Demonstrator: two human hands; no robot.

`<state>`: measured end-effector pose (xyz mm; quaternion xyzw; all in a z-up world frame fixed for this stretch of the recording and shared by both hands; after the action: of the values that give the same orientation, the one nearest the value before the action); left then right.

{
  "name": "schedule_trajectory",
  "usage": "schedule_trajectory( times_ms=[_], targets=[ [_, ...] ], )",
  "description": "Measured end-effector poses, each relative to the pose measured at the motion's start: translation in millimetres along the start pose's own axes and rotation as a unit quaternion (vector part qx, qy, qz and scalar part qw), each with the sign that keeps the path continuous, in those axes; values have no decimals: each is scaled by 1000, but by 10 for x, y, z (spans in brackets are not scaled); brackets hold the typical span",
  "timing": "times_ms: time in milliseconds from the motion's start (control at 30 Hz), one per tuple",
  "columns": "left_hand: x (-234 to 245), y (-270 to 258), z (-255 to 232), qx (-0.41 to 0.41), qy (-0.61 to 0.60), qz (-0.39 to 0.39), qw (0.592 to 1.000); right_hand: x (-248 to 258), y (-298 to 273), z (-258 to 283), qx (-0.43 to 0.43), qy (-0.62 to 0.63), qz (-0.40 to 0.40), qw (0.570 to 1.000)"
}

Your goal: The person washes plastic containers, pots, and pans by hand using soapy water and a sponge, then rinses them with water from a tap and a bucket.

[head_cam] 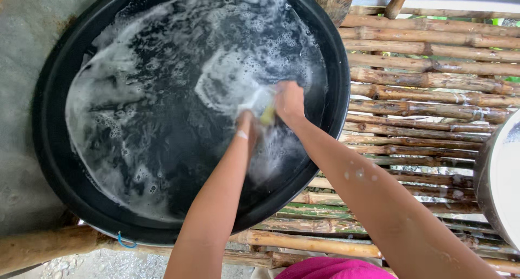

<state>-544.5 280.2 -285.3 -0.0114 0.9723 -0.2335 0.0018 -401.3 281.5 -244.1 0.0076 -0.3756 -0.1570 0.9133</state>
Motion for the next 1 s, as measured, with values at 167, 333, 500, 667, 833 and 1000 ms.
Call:
schedule_trajectory(
  times_ms=[167, 333, 500, 667, 833, 1000],
  targets=[
    [-311, -367, -197, -268, 93, -7, 959, 274, 145, 17, -228, 189, -109, 949],
    [-432, 96, 544, -513, 531, 51, 672, 818, -22, 257, 21, 57, -40, 997],
    [-410, 166, 515, -312, 741, 136, 579, 1617, -297, 554, 115, 56, 75, 989],
    [-388, -149, -288, -143, 252, 4, 957, 1304, -281, 409, -309, 416, 143, 843],
    [-568, -682, -921, -41, -181, 78, 979, 499, -24, 367, -257, 614, -21, 746],
    [47, -824, -771, -220, 260, 84, 936, 441, 357, 290, -288, 597, -12, 748]
  ],
)
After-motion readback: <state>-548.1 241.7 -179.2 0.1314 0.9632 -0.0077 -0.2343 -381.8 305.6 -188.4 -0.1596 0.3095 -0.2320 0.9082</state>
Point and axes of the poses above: each hand's wrist, its own y-axis towards the middle knuckle, its own x-axis out of the back of the hand, z = x × y, the point moved 1 cm from there along y, towards the middle knuckle, and after that the axes turned 2 degrees about y, right-handed, at the moved point
